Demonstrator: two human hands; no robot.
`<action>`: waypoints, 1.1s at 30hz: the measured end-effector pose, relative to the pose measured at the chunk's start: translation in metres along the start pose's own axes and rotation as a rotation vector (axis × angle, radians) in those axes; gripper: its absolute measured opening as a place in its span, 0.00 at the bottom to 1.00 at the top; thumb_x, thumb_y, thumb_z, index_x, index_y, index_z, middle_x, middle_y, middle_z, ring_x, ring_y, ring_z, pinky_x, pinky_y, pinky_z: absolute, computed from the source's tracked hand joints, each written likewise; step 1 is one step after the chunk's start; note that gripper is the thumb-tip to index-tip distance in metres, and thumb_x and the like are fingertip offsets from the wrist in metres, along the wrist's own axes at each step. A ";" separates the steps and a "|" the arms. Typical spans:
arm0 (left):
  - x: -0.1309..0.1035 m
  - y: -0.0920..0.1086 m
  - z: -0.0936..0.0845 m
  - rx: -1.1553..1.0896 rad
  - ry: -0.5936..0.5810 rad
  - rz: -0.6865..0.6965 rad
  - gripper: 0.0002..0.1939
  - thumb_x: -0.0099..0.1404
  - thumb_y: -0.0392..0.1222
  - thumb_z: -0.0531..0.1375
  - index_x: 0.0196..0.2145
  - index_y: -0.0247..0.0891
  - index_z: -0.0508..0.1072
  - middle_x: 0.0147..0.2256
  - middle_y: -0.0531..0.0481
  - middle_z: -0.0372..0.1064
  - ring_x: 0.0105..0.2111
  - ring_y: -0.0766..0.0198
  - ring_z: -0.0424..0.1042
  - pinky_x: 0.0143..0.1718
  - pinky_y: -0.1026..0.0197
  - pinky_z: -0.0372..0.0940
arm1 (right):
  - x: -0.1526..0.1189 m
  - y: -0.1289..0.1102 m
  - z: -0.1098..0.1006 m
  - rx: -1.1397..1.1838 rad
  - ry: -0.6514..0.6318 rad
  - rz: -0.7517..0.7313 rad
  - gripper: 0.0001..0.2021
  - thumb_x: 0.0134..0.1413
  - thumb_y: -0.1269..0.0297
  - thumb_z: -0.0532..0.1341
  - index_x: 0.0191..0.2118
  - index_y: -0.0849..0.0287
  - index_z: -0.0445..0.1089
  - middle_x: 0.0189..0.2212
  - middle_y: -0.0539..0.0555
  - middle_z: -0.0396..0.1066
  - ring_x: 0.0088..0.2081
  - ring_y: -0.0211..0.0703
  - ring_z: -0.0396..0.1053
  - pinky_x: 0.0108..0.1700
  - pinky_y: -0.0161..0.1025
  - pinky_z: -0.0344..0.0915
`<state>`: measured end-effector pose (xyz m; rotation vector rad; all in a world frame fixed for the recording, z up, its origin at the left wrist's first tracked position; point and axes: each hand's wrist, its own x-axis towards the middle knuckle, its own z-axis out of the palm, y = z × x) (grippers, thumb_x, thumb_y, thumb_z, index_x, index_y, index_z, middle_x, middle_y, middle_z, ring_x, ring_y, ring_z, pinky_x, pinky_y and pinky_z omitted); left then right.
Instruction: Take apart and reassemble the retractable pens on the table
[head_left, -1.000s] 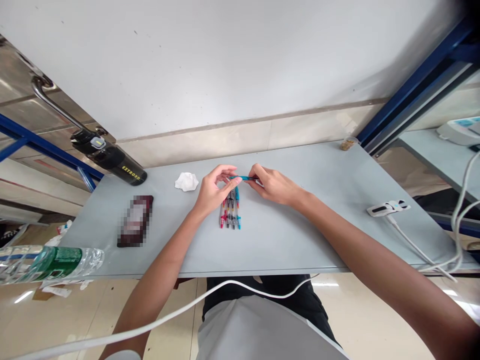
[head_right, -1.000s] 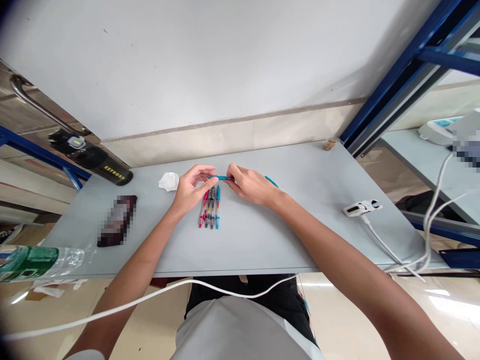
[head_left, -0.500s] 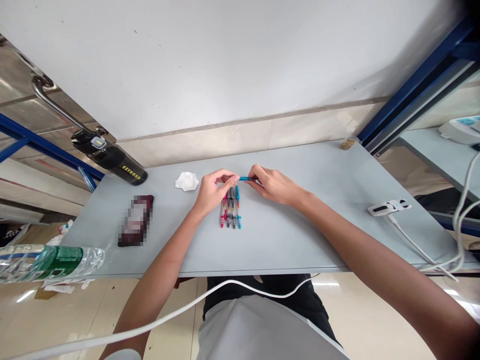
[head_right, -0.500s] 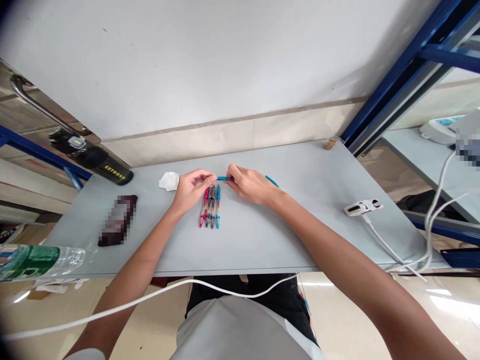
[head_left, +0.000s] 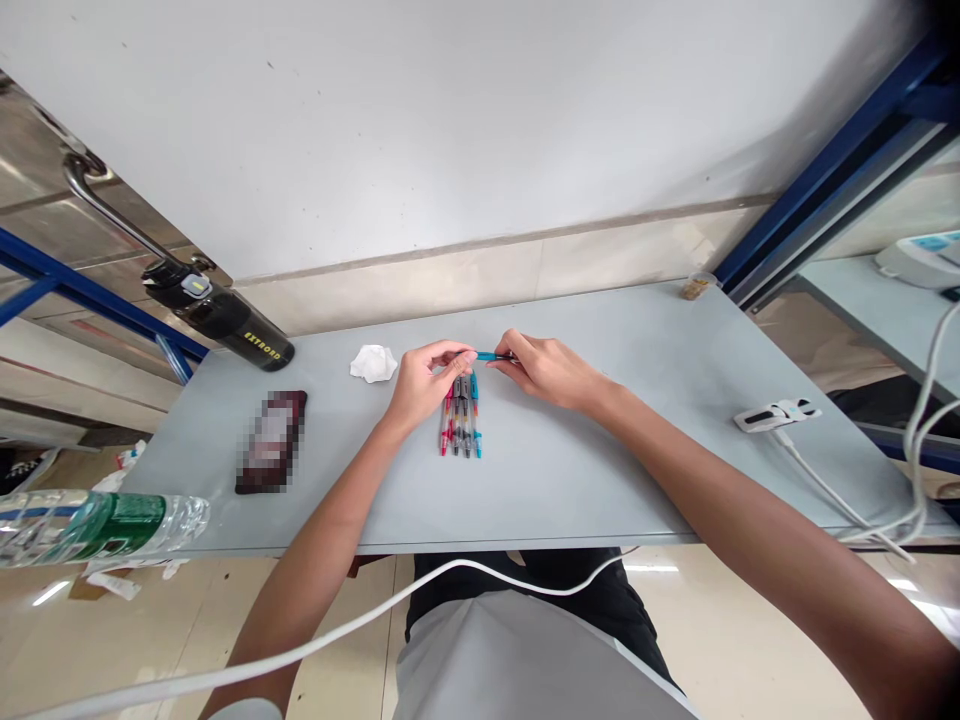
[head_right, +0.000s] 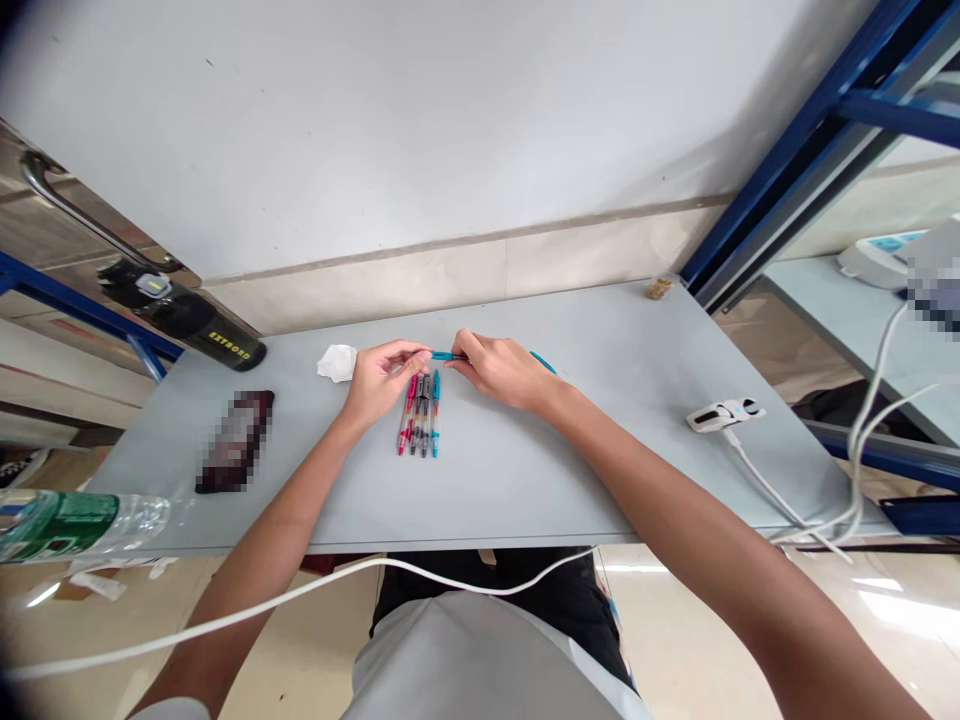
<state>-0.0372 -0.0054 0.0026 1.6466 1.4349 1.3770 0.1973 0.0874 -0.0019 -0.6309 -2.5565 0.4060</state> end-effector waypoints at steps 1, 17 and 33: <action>0.000 0.000 0.000 0.000 0.000 0.008 0.16 0.72 0.57 0.70 0.44 0.41 0.87 0.37 0.47 0.84 0.36 0.58 0.82 0.44 0.56 0.75 | 0.000 0.000 0.000 0.001 -0.002 -0.004 0.16 0.82 0.48 0.48 0.49 0.54 0.63 0.34 0.55 0.75 0.26 0.45 0.64 0.31 0.40 0.49; 0.001 0.006 -0.009 0.116 0.006 0.209 0.12 0.75 0.54 0.68 0.46 0.47 0.89 0.35 0.48 0.80 0.36 0.58 0.75 0.40 0.54 0.69 | 0.008 -0.011 -0.018 0.569 -0.163 0.168 0.26 0.76 0.37 0.55 0.42 0.56 0.74 0.31 0.49 0.66 0.30 0.39 0.58 0.34 0.39 0.58; 0.001 0.008 -0.002 -0.040 0.095 0.130 0.14 0.70 0.53 0.72 0.48 0.43 0.87 0.46 0.45 0.85 0.45 0.56 0.83 0.52 0.54 0.77 | 0.020 -0.004 -0.024 1.436 0.365 0.444 0.22 0.59 0.38 0.74 0.36 0.51 0.73 0.38 0.52 0.75 0.36 0.42 0.69 0.36 0.41 0.68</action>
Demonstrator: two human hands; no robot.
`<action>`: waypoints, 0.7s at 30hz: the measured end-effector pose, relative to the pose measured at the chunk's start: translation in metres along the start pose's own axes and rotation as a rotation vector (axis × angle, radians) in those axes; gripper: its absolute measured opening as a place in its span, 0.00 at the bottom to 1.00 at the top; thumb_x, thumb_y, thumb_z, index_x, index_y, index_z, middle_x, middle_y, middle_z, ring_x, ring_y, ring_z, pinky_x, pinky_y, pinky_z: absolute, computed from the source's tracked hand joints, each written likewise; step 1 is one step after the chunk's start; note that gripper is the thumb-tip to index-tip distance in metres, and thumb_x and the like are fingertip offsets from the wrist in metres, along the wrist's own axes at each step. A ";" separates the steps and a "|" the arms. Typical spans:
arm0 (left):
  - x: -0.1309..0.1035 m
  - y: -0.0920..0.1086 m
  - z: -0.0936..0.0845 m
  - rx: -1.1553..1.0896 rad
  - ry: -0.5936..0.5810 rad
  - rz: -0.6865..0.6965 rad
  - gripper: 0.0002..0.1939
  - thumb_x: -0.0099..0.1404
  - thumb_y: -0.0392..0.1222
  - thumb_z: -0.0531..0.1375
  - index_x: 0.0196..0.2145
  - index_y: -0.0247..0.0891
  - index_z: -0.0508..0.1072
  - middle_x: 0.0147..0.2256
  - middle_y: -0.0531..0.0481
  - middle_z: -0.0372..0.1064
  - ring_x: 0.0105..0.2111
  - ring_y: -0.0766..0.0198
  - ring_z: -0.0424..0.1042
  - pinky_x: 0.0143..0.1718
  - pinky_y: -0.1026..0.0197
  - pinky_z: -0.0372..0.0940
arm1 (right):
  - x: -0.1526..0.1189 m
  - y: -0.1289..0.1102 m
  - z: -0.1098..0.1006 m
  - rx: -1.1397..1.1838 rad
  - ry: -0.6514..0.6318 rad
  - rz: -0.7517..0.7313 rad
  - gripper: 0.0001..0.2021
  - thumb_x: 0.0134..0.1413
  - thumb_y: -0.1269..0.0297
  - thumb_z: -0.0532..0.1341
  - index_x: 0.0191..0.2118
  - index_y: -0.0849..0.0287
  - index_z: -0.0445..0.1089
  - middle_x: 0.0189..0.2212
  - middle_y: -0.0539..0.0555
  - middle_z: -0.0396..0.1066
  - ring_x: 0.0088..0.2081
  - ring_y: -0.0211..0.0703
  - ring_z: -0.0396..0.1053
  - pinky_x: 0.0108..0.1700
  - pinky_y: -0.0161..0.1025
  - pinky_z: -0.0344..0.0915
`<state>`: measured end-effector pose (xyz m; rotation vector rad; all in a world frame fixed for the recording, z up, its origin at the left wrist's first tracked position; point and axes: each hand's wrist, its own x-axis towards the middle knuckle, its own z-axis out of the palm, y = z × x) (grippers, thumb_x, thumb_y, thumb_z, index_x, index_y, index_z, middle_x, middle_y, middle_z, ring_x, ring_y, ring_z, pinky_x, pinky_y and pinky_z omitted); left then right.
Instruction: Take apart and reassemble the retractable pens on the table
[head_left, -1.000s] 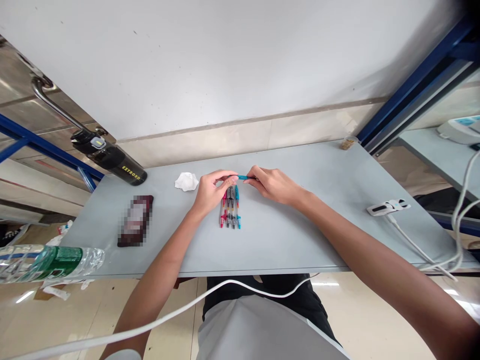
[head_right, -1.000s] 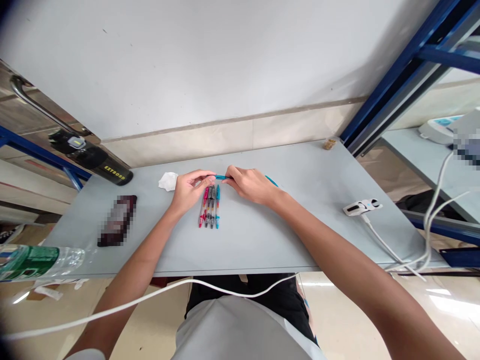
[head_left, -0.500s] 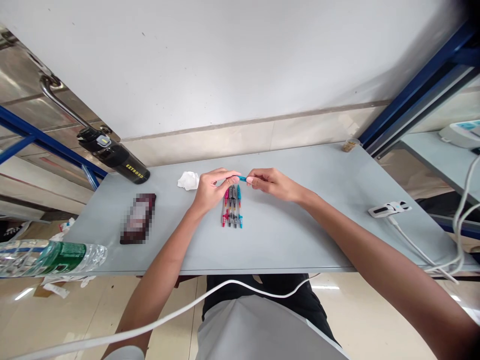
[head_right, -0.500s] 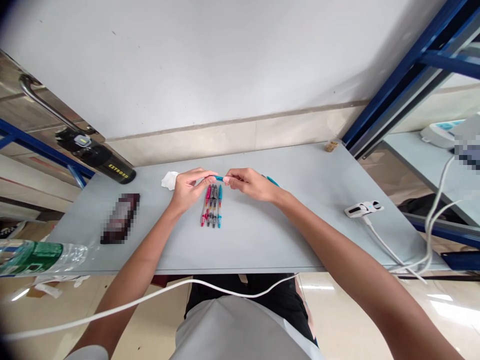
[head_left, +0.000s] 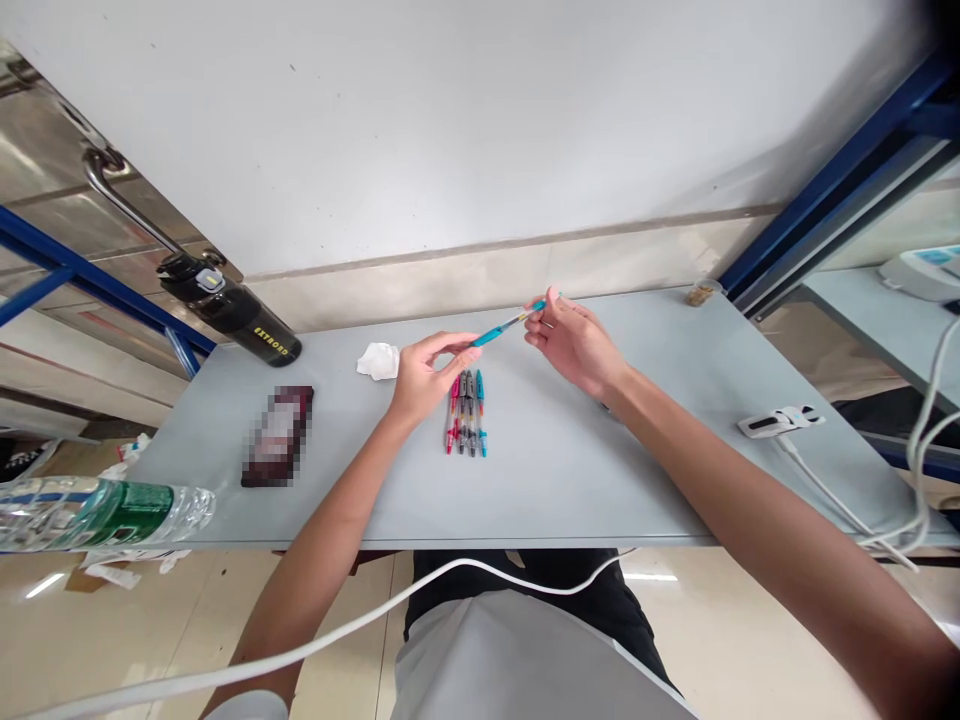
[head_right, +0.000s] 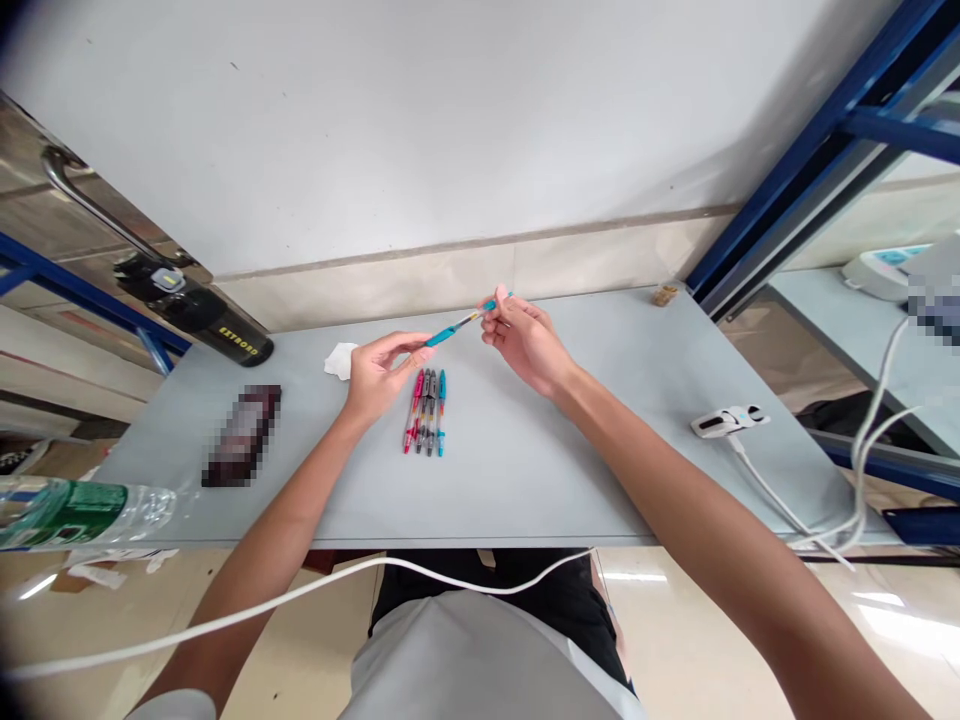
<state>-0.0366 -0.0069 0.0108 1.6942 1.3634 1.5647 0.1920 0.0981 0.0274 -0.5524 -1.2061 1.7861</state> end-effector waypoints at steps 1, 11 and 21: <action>-0.001 0.001 0.001 0.011 -0.042 0.016 0.14 0.71 0.53 0.72 0.47 0.43 0.87 0.46 0.46 0.85 0.45 0.57 0.83 0.52 0.54 0.77 | 0.001 0.001 0.000 0.041 0.022 -0.007 0.23 0.59 0.37 0.75 0.36 0.51 0.72 0.38 0.51 0.75 0.38 0.43 0.72 0.39 0.41 0.70; -0.003 -0.012 -0.001 0.350 -0.167 0.059 0.14 0.74 0.49 0.69 0.53 0.44 0.80 0.47 0.46 0.80 0.50 0.55 0.78 0.58 0.51 0.71 | 0.009 -0.008 -0.015 0.364 0.155 0.079 0.20 0.70 0.49 0.68 0.34 0.51 0.58 0.23 0.42 0.50 0.22 0.37 0.51 0.26 0.36 0.61; -0.002 -0.018 -0.002 0.458 -0.211 0.065 0.09 0.75 0.45 0.67 0.50 0.43 0.79 0.47 0.45 0.78 0.50 0.53 0.77 0.57 0.48 0.71 | 0.004 -0.018 -0.025 0.529 0.281 0.112 0.22 0.68 0.56 0.55 0.31 0.52 0.38 0.20 0.43 0.36 0.22 0.38 0.32 0.20 0.39 0.41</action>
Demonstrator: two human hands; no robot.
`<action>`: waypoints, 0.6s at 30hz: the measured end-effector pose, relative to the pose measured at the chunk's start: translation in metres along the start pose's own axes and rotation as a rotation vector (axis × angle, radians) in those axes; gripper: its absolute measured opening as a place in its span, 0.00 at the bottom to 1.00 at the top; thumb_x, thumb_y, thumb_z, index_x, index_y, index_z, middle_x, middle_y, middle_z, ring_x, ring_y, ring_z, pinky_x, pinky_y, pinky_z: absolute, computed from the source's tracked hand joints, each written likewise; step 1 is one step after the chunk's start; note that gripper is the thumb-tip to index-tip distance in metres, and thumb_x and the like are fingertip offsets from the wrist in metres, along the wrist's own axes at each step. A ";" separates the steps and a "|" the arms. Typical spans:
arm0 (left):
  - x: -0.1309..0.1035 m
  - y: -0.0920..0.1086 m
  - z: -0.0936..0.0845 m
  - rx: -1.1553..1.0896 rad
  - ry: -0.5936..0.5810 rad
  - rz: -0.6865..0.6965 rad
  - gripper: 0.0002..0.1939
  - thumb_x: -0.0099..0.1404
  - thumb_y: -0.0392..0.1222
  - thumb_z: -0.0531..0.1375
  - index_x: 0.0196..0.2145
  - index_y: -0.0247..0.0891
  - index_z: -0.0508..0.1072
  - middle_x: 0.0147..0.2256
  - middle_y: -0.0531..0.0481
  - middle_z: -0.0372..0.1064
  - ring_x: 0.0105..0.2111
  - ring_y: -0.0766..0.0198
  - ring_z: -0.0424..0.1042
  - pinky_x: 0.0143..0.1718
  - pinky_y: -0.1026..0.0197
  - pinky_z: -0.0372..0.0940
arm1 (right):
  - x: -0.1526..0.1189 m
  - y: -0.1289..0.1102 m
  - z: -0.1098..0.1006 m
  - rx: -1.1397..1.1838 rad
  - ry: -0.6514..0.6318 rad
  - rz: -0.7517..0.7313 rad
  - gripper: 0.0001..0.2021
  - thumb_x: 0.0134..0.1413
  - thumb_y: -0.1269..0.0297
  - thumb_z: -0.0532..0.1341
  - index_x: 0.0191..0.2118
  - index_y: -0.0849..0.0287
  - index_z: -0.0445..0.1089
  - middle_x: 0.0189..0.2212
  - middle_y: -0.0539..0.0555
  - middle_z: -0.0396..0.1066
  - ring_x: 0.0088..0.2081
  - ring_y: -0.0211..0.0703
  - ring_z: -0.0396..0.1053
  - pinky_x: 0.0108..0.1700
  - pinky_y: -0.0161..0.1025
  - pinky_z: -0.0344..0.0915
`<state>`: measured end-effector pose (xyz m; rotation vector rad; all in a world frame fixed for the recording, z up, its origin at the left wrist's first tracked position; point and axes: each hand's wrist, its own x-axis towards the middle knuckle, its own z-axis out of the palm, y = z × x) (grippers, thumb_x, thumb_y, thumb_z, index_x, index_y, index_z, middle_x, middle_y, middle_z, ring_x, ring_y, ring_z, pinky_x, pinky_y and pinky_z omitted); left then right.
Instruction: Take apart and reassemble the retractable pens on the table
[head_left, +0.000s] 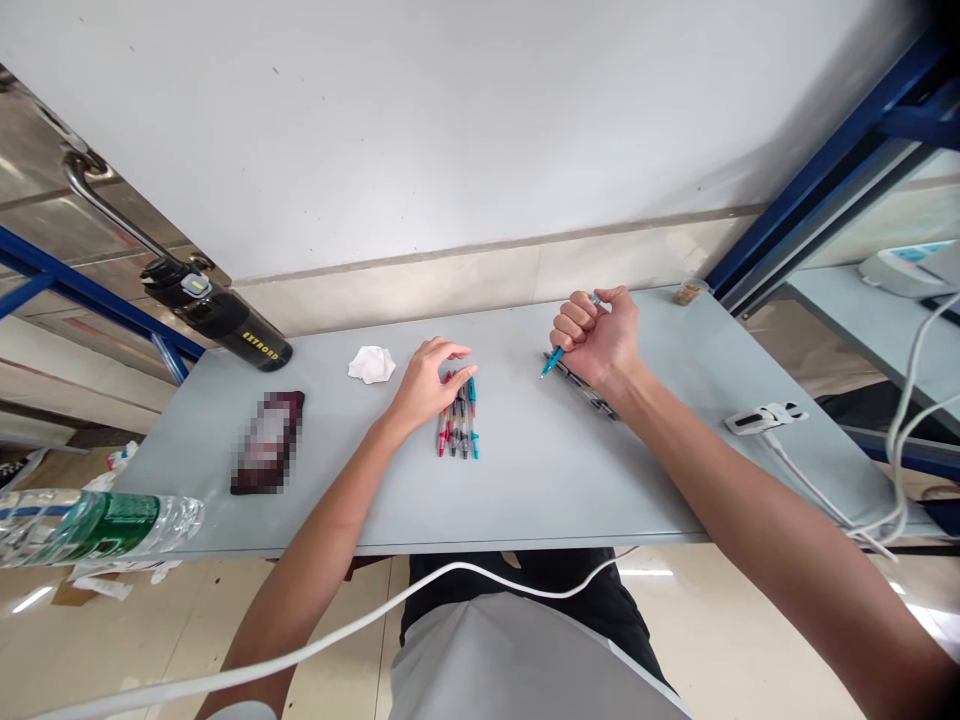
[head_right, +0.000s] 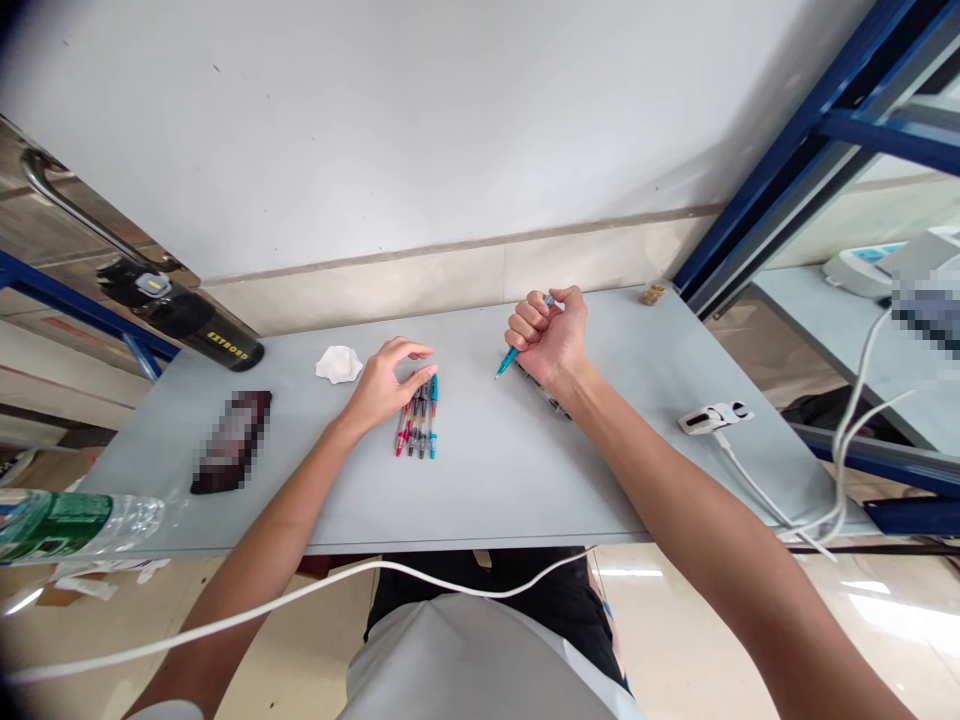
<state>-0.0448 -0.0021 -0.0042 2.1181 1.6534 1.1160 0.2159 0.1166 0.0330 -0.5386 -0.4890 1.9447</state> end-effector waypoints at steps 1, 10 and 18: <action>0.000 0.000 0.000 -0.001 0.001 0.003 0.08 0.75 0.45 0.67 0.50 0.43 0.79 0.47 0.45 0.78 0.50 0.53 0.76 0.57 0.49 0.71 | -0.001 0.000 0.001 0.007 0.002 -0.002 0.22 0.68 0.56 0.55 0.31 0.52 0.37 0.20 0.43 0.35 0.22 0.38 0.32 0.20 0.39 0.40; 0.000 0.001 0.000 -0.002 -0.017 -0.001 0.09 0.75 0.46 0.66 0.50 0.44 0.79 0.47 0.45 0.78 0.51 0.53 0.76 0.57 0.48 0.71 | 0.000 0.000 -0.003 -0.080 -0.063 -0.038 0.27 0.65 0.51 0.60 0.31 0.52 0.38 0.22 0.43 0.34 0.23 0.38 0.32 0.22 0.40 0.43; -0.003 0.004 0.000 0.065 -0.130 0.003 0.16 0.71 0.47 0.70 0.55 0.45 0.79 0.52 0.44 0.76 0.56 0.48 0.71 0.64 0.44 0.67 | -0.011 0.016 0.013 -0.453 -0.319 -0.194 0.29 0.63 0.38 0.61 0.27 0.51 0.46 0.23 0.47 0.45 0.27 0.44 0.50 0.31 0.43 0.59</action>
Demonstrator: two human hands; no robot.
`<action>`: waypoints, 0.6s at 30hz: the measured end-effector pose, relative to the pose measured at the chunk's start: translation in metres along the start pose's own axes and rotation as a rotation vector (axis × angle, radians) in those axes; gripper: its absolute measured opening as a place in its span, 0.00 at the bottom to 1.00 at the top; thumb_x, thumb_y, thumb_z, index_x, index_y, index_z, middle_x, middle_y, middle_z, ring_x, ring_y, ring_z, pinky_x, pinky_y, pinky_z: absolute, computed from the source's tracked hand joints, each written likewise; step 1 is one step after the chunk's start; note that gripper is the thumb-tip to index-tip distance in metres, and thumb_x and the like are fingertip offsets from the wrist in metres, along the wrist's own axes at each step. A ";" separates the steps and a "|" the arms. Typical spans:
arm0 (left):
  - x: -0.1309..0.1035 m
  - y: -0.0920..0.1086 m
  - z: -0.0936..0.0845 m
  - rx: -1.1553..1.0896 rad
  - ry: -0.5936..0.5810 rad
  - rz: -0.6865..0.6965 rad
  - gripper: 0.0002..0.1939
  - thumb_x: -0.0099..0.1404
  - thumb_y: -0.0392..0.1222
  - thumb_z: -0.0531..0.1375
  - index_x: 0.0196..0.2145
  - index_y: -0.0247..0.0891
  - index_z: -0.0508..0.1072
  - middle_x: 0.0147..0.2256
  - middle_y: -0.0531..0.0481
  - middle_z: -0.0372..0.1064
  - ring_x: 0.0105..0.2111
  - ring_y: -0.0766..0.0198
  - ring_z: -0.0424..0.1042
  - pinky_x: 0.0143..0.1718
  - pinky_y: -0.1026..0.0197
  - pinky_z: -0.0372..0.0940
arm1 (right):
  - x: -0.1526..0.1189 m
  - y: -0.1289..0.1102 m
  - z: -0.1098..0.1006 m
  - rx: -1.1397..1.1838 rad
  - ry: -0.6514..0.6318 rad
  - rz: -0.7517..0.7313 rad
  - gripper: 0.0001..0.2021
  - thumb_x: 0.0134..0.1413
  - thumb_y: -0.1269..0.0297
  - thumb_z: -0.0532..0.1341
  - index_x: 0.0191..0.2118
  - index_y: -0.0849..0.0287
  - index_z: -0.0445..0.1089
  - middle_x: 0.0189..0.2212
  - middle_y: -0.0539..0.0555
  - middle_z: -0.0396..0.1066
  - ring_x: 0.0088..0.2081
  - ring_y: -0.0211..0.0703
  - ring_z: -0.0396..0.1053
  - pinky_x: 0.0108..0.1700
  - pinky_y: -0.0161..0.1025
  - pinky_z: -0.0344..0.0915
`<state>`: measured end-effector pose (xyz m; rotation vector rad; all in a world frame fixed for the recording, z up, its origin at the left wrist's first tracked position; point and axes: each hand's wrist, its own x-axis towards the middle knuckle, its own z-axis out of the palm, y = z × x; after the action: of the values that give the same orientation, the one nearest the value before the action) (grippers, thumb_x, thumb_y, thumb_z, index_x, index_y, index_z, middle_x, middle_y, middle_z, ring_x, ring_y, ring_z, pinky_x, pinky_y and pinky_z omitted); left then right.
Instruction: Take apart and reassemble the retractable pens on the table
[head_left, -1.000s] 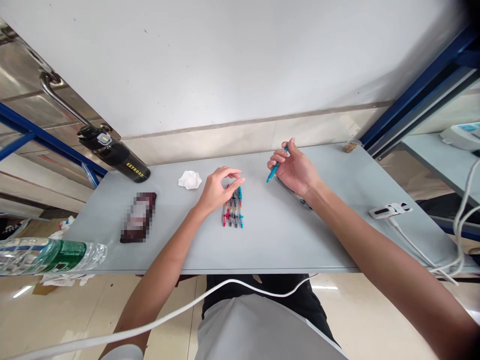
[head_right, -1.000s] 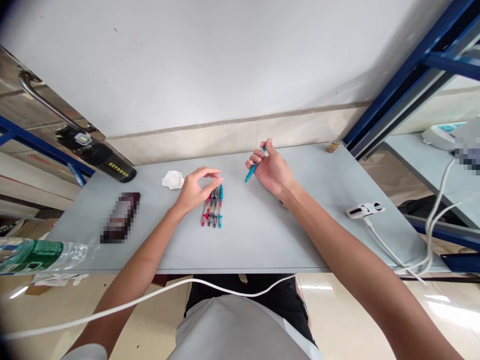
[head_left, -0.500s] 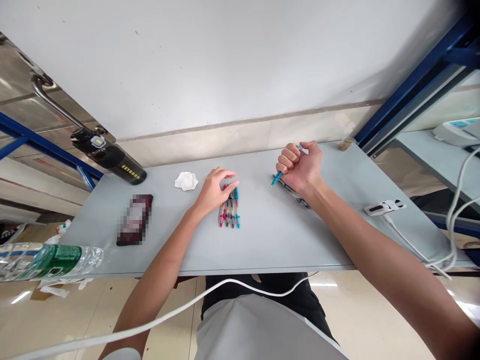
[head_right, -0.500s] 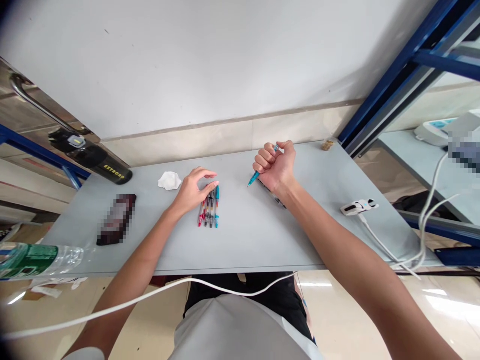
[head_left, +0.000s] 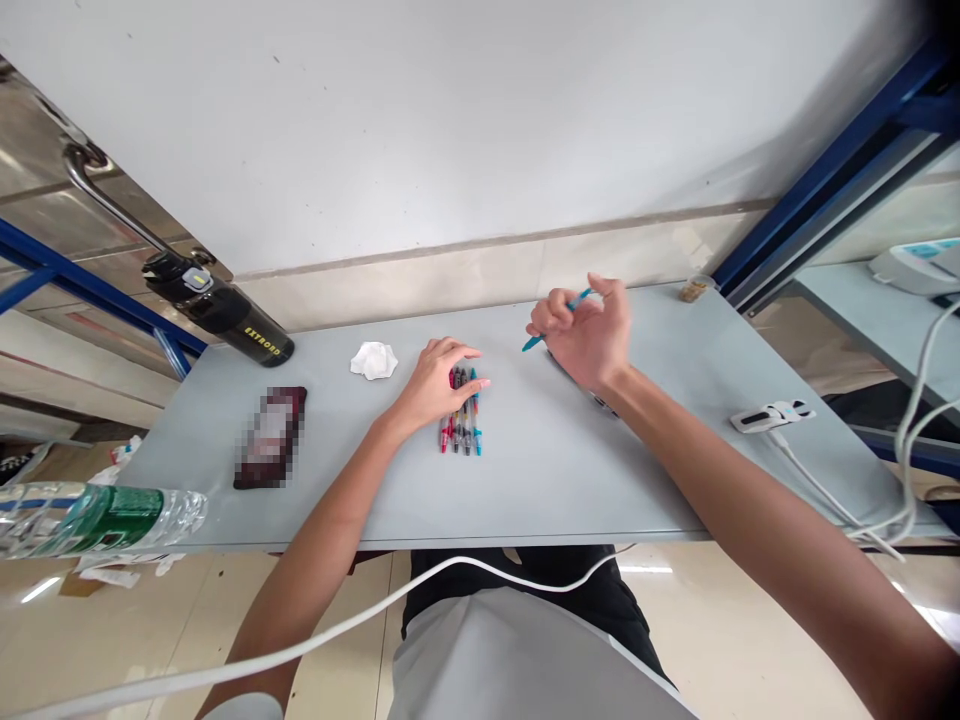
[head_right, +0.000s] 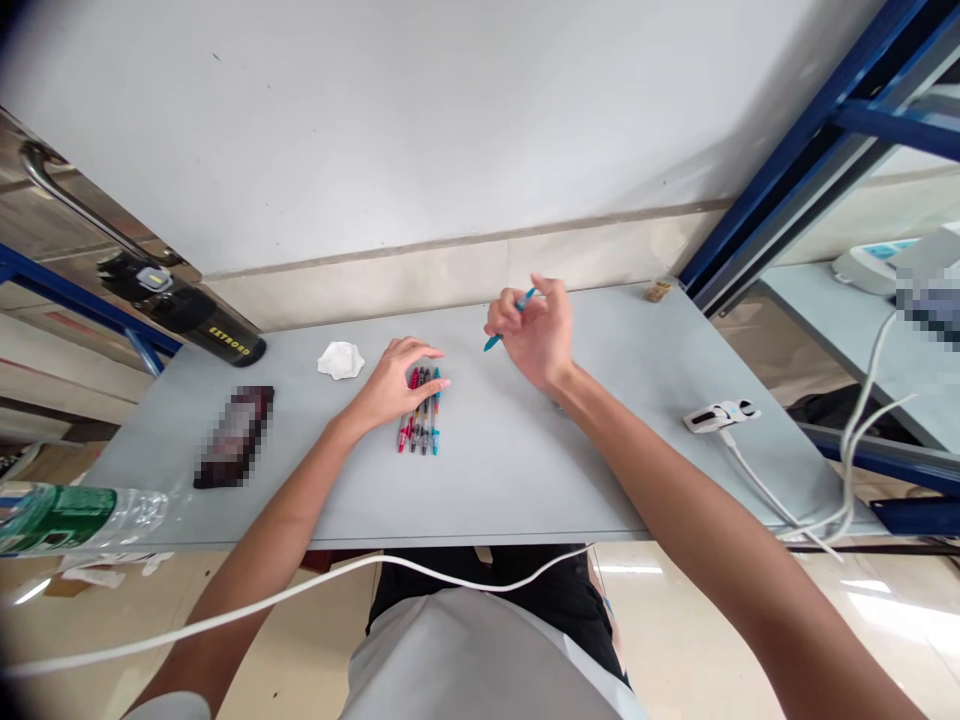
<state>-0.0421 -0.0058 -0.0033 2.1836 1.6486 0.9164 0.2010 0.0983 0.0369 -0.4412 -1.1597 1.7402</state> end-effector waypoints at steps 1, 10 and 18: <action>0.000 0.000 0.000 0.008 -0.012 -0.006 0.17 0.71 0.46 0.71 0.55 0.45 0.78 0.53 0.44 0.76 0.57 0.47 0.70 0.64 0.43 0.66 | -0.003 0.004 0.004 -0.142 -0.068 -0.027 0.28 0.64 0.39 0.60 0.26 0.51 0.49 0.23 0.48 0.47 0.28 0.45 0.53 0.34 0.44 0.60; 0.000 -0.005 0.001 0.033 -0.028 -0.020 0.15 0.71 0.38 0.65 0.54 0.45 0.79 0.53 0.44 0.76 0.56 0.47 0.71 0.63 0.42 0.67 | -0.038 0.058 0.020 -1.146 -0.930 -0.311 0.12 0.53 0.66 0.61 0.30 0.52 0.53 0.28 0.48 0.62 0.38 0.47 0.61 0.54 0.51 0.56; 0.001 -0.005 0.001 0.008 -0.034 -0.021 0.15 0.71 0.36 0.62 0.53 0.43 0.79 0.52 0.44 0.76 0.55 0.48 0.72 0.62 0.44 0.68 | -0.038 0.056 0.021 -1.109 -0.850 -0.405 0.06 0.53 0.69 0.58 0.36 0.53 0.59 0.36 0.53 0.69 0.41 0.49 0.65 0.54 0.50 0.57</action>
<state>-0.0454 -0.0028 -0.0063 2.1704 1.6590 0.8638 0.1747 0.0505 -0.0077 -0.0379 -2.5993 0.7574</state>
